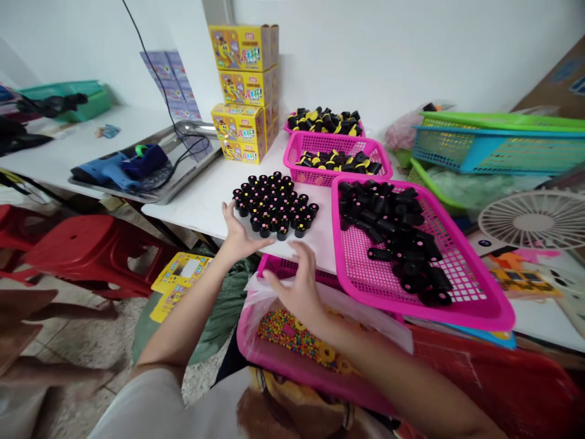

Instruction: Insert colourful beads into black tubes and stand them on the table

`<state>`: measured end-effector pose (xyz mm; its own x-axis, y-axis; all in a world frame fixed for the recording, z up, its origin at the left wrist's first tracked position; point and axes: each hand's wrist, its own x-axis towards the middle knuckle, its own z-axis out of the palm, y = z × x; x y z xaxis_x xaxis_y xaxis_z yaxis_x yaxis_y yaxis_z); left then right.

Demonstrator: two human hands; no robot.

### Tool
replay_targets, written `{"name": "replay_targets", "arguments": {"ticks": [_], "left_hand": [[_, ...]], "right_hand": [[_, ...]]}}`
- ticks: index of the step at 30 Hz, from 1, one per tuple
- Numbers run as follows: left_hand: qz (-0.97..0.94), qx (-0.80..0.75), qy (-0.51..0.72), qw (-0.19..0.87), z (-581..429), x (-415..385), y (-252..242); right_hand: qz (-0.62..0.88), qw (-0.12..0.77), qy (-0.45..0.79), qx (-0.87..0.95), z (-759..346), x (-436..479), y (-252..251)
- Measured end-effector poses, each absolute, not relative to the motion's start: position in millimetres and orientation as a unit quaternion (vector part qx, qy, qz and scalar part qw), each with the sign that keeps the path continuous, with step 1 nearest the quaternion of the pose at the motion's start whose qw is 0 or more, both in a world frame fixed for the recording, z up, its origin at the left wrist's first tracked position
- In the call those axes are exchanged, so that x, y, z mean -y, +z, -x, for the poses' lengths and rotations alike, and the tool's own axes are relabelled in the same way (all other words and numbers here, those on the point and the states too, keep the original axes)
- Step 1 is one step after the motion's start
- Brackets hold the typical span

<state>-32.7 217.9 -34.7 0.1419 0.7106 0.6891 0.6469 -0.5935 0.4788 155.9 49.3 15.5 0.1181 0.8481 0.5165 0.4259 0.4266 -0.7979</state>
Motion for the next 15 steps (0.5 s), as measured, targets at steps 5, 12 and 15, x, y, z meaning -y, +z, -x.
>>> {"name": "replay_targets", "arguments": {"ticks": [5,12,15], "left_hand": [[-0.767,-0.429,0.477,-0.030,10,-208,-29],[-0.722,-0.471,0.506,0.001,-29,-191,-19],[-0.722,-0.475,0.504,0.002,-38,-190,-15]], "right_hand": [[0.654,0.635,0.158,0.379,-150,-136,9],[0.627,0.683,0.218,0.306,-181,-212,12],[0.608,0.684,0.239,0.324,-185,-230,8]]}}
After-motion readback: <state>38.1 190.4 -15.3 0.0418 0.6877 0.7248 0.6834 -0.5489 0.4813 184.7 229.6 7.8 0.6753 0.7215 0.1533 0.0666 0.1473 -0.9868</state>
